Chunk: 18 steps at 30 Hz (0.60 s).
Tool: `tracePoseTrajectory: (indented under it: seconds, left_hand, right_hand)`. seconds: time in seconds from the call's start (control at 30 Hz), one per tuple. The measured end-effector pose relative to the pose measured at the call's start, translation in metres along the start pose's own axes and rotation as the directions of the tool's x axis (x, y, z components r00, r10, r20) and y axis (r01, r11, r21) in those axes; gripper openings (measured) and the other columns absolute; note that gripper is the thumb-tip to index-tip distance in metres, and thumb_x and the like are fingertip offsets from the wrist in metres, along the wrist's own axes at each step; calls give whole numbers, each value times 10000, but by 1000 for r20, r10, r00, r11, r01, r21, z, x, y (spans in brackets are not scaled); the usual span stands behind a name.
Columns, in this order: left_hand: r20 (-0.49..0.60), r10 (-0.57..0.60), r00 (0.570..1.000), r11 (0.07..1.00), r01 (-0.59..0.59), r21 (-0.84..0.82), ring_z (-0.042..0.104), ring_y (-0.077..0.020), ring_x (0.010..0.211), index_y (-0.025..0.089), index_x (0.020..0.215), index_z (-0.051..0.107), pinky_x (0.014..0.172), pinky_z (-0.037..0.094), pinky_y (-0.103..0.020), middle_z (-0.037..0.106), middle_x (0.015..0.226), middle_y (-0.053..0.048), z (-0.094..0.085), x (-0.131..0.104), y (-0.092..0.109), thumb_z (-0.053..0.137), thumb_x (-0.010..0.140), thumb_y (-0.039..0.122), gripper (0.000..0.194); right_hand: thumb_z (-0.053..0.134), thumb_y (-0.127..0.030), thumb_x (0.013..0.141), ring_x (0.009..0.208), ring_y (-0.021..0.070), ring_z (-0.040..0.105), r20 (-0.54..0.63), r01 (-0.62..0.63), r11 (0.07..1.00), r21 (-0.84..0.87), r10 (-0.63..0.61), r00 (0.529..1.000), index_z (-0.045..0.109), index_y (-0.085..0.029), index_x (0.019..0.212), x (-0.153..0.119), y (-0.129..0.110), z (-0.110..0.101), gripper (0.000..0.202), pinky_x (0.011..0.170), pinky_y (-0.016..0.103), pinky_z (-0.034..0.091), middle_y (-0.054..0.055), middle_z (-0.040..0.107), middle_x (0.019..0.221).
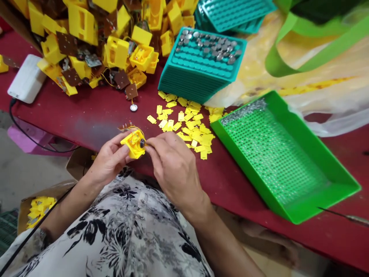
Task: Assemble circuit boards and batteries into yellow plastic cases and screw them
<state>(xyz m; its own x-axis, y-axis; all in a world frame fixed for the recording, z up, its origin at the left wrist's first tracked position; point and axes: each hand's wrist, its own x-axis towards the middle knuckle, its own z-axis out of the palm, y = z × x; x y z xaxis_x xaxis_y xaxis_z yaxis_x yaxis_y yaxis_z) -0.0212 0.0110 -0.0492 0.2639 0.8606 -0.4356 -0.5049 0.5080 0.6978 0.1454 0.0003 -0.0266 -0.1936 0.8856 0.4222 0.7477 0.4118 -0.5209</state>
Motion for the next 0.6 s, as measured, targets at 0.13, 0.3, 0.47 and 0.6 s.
tracePoseTrajectory:
  seconds: [0.13, 0.3, 0.47, 0.6]
  left_hand:
    - [8, 52, 999, 994, -52, 98, 692, -190, 1051, 234, 1102, 751, 962, 534, -319, 735, 1220, -52, 1, 2, -5, 925, 645, 387, 512]
    - [-25, 22, 999, 995, -20, 95, 687, -187, 1073, 240, 1127, 739, 919, 548, -290, 725, 1240, -57, 3, 1, -7, 919, 654, 397, 530]
    - [28, -65, 998, 994, 62, 86, 699, -187, 994, 227, 1146, 727, 840, 584, -302, 722, 1224, -75, 3, 1, -10, 905, 667, 436, 552]
    - [68, 8, 998, 988, -19, 154, 680, -188, 1078, 224, 1145, 721, 914, 558, -288, 715, 1245, -71, 2, 2, -10, 918, 665, 381, 541]
  right_hand:
    - [577, -115, 942, 799, 184, 624, 36, 71, 995, -73, -69, 997, 681, -116, 910, -2, 3, -4, 109, 719, 319, 529, 90, 665, 862]
    - [663, -183, 919, 809, 157, 636, -4, -7, 1000, -11, 7, 1000, 680, -138, 962, -3, 6, -5, 65, 737, 282, 535, 70, 673, 887]
    - [715, -195, 870, 771, 141, 639, -34, -200, 964, 175, 209, 977, 714, -175, 965, -2, 9, 8, 96, 677, 265, 526, 48, 684, 899]
    - [711, -157, 840, 758, 122, 637, 55, -307, 861, 406, 312, 948, 734, -188, 887, 2, 10, 11, 60, 661, 241, 515, 21, 701, 870]
